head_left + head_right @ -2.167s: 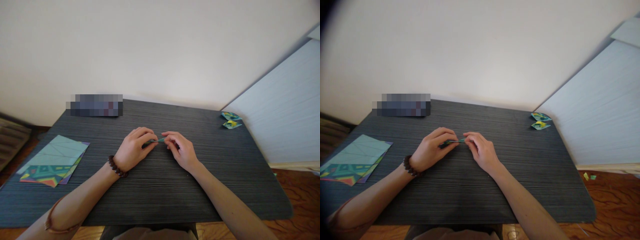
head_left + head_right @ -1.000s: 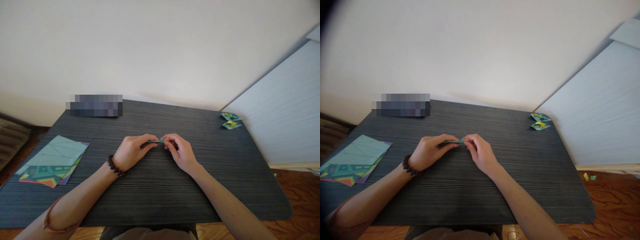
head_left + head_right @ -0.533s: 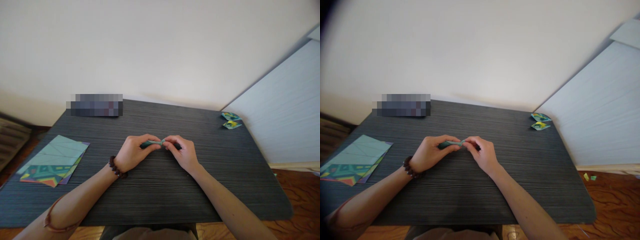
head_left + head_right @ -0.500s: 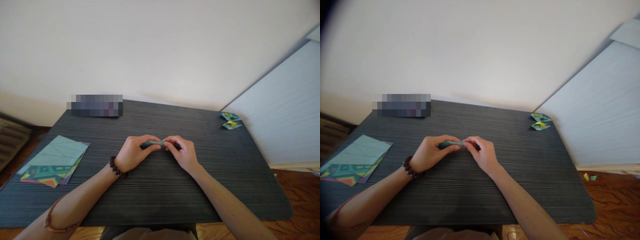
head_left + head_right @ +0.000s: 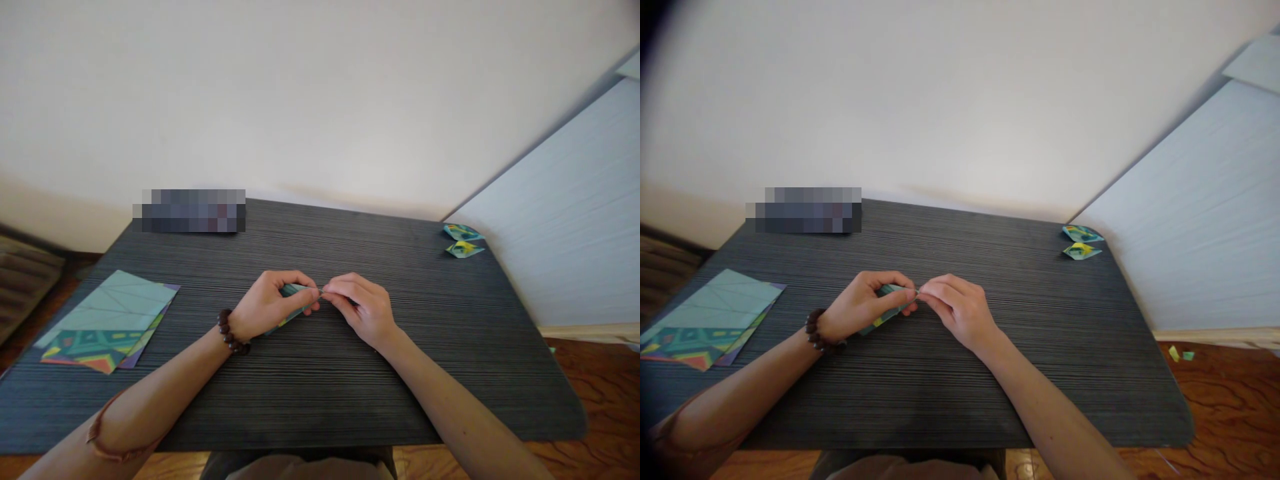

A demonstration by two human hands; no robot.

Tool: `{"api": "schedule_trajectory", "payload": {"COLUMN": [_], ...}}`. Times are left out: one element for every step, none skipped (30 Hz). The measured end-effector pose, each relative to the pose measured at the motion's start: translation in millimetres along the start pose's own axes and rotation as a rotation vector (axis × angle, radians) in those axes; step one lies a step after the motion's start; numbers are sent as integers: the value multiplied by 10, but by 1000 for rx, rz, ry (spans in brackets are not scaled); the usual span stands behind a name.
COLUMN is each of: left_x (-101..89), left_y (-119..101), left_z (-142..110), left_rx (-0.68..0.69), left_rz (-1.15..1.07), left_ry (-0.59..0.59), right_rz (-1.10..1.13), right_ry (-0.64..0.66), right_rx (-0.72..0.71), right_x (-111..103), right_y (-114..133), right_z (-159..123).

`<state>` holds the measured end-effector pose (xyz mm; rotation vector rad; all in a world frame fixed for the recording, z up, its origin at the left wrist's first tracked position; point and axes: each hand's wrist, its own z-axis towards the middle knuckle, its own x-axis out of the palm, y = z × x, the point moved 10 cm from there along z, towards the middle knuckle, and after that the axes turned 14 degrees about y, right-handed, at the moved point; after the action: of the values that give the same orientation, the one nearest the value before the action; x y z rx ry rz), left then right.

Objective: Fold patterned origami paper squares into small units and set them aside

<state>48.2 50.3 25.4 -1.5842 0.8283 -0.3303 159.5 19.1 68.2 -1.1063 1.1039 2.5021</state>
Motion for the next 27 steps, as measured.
{"api": "schedule_trajectory", "payload": {"left_x": [16,31,43,53,68,85,105,120,130,134,132,131,129,128,124,115,102,86,66,43,21,0,-16,-28,-34,-34,-34], "left_y": [24,47,68,85,99,109,112,108,99,86,70,55,42,36,35,36,35,32,28,19,3,-12,-25,-38,-50,-58,-65], "left_z": [6,11,13,14,15,14,12,9,7,5,4,3,4,5,6,8,9,10,10,9,7,4,0,-4,-7,-9,-12], "left_rx": [-10,-23,-35,-46,-57,-66,-69,-65,-56,-43,-28,-16,-8,-7,-12,-18,-20,-20,-18,-11,3,16,27,37,45,49,51], "left_rz": [-65,-122,-168,-203,-230,-249,-266,-278,-284,-282,-270,-252,-230,-205,-177,-146,-112,-73,-31,15,60,99,132,156,172,183,192], "left_ry": [22,44,66,87,115,146,179,207,227,237,240,240,238,234,226,213,197,179,156,131,105,78,55,35,20,11,1], "right_rz": [-27,-54,-79,-100,-115,-124,-127,-126,-122,-115,-107,-98,-84,-64,-33,7,53,100,142,174,196,213,226,240,254,265,273], "right_ry": [-3,-5,-6,-4,2,12,21,29,33,37,38,37,34,27,22,21,28,41,60,84,106,126,145,163,183,197,205], "right_rx": [-17,-36,-56,-77,-98,-116,-129,-138,-141,-141,-140,-142,-144,-139,-124,-97,-58,-13,32,71,104,133,156,176,194,208,219], "right_x": [-4,-7,-9,-8,-4,3,10,14,17,21,24,28,29,28,28,31,41,58,79,104,124,143,159,176,195,210,220], "right_y": [23,47,71,95,118,137,150,159,161,160,158,159,160,153,134,103,59,10,-37,-75,-103,-126,-143,-157,-168,-178,-185], "right_z": [-5,-10,-15,-20,-25,-29,-32,-35,-38,-39,-40,-41,-42,-41,-38,-32,-23,-14,-6,1,7,11,13,15,15,14,12]}}
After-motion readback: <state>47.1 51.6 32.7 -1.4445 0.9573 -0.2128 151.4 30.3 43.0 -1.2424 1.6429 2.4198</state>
